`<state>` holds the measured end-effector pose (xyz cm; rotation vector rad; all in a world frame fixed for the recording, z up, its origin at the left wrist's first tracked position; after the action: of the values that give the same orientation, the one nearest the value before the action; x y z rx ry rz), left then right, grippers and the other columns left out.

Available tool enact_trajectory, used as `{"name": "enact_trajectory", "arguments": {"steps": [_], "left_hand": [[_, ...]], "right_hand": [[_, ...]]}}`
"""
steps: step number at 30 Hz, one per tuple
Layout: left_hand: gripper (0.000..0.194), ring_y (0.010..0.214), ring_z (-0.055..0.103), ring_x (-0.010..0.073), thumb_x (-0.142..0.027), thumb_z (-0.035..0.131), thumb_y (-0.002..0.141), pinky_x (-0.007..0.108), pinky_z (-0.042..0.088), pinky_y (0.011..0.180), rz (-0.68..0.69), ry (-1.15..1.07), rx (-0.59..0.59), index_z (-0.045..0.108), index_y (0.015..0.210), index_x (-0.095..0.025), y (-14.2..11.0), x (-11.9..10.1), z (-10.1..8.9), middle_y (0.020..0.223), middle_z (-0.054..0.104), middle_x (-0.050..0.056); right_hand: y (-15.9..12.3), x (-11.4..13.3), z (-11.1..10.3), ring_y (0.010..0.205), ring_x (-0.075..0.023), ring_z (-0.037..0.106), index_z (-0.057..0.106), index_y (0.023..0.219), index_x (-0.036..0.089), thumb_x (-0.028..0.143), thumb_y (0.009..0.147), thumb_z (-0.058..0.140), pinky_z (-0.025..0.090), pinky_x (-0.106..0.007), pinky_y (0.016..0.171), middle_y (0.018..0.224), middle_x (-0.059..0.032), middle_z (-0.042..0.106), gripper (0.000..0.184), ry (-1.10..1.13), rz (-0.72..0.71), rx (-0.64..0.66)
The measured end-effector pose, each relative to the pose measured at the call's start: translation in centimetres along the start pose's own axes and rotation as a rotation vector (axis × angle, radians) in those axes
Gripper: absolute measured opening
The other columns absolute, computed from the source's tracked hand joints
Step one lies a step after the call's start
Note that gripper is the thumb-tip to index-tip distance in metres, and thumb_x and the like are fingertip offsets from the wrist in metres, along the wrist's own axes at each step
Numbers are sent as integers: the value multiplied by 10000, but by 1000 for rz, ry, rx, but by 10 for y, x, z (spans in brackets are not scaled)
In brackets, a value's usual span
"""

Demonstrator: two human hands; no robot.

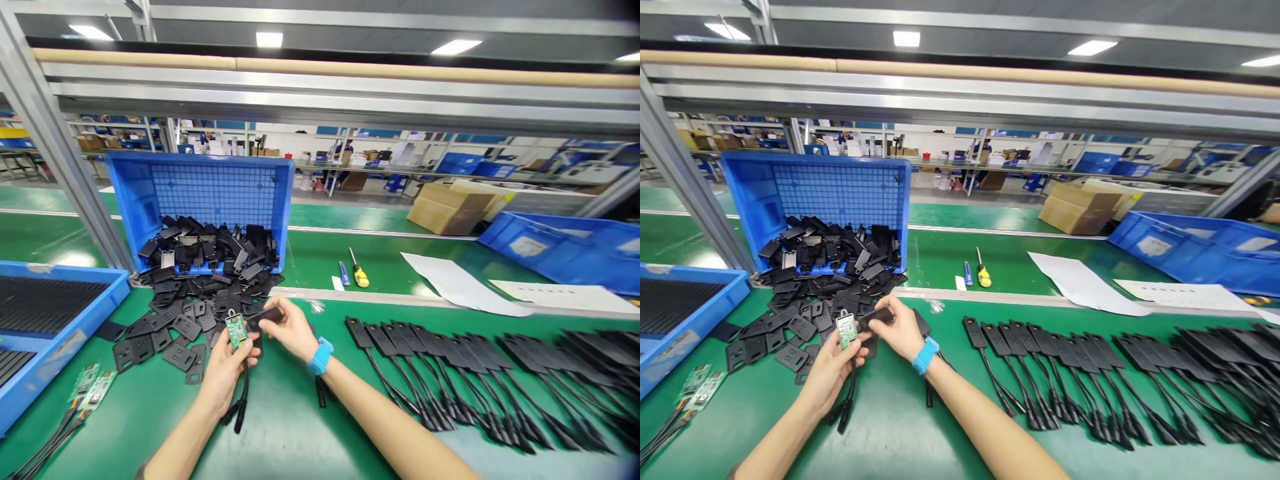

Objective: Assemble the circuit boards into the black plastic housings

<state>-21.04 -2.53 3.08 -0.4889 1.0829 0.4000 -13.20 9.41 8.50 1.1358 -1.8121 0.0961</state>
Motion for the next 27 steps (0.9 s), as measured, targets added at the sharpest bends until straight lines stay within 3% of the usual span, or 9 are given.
{"name": "enact_trajectory", "arguments": {"steps": [3, 5, 7, 9, 11, 14, 16, 21, 27], "left_hand": [[561, 749, 622, 123, -313, 758, 723, 202, 507, 632, 37, 76, 31, 477, 1188, -176, 0, -2, 3, 954, 640, 40], [578, 754, 621, 123, -327, 756, 724, 205, 510, 640, 36, 127, 53, 468, 1200, -171, 2, -3, 5, 975, 647, 48], [579, 764, 621, 120, -339, 744, 736, 206, 512, 655, 33, 162, 62, 461, 1213, -173, 4, -4, 4, 1031, 650, 66], [581, 776, 623, 119, -335, 741, 740, 205, 513, 667, 23, 184, 75, 459, 1222, -175, 5, -4, 5, 1067, 652, 81], [595, 788, 633, 129, -318, 753, 727, 209, 513, 670, -12, 199, 116, 463, 1222, -163, 4, -1, 8, 1073, 659, 101], [626, 789, 654, 162, -282, 788, 683, 231, 519, 656, -87, 200, 203, 479, 1209, -140, 0, 9, 16, 1042, 671, 125], [644, 794, 666, 184, -255, 809, 652, 246, 523, 655, -118, 185, 252, 493, 1201, -141, -3, 15, 21, 1032, 671, 124], [702, 890, 668, 218, -169, 851, 574, 289, 523, 784, -160, 124, 312, 513, 1189, -153, -8, 22, 30, 1052, 666, 110], [647, 872, 670, 219, -198, 835, 614, 283, 522, 750, -165, 153, 302, 523, 1178, -150, -9, 24, 30, 1007, 673, 106]], "right_hand": [[-30, 1, 2, 701, -147, 607, 604, 932, 198, 180, 774, 627, 458, -241, 638, 757, 22, 660, 160, 139, 52, 48], [-41, 0, -1, 728, -160, 583, 643, 756, 198, 163, 723, 681, 432, -261, 676, 716, 18, 648, 61, 25, 54, 37], [-45, -2, -6, 722, -161, 558, 660, 708, 198, 167, 718, 696, 417, -270, 687, 698, 11, 636, 48, -23, 48, 12], [-44, -6, -15, 673, -148, 535, 676, 738, 190, 221, 765, 665, 419, -267, 657, 703, -1, 619, 42, 52, 76, -57], [-42, -13, -24, 663, -145, 538, 682, 791, 177, 313, 821, 608, 437, -269, 643, 735, -16, 609, 157, 243, 135, -123], [-40, -20, -16, 743, -164, 589, 651, 984, 183, 418, 810, 617, 478, -291, 698, 807, -19, 619, 294, 635, 225, -73], [-42, -22, -7, 702, -152, 597, 594, 1075, 194, 418, 767, 676, 486, -286, 675, 775, 4, 610, 390, 777, 279, -29], [-49, -24, 4, 563, -117, 548, 547, 948, 179, 393, 800, 656, 446, -241, 575, 594, 51, 557, 282, 736, 299, -33], [-51, -22, 8, 586, -118, 585, 555, 1089, 181, 337, 778, 671, 459, -227, 534, 711, 26, 593, 367, 690, 312, -9]]}}
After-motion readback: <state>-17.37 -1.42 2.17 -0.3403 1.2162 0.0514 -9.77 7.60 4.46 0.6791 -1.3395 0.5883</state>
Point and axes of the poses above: each hand's wrist, its own y-axis towards the middle knuckle, its own z-axis out of the palm, x = y × z, the point moved 8 cm from there along y, towards the middle knuckle
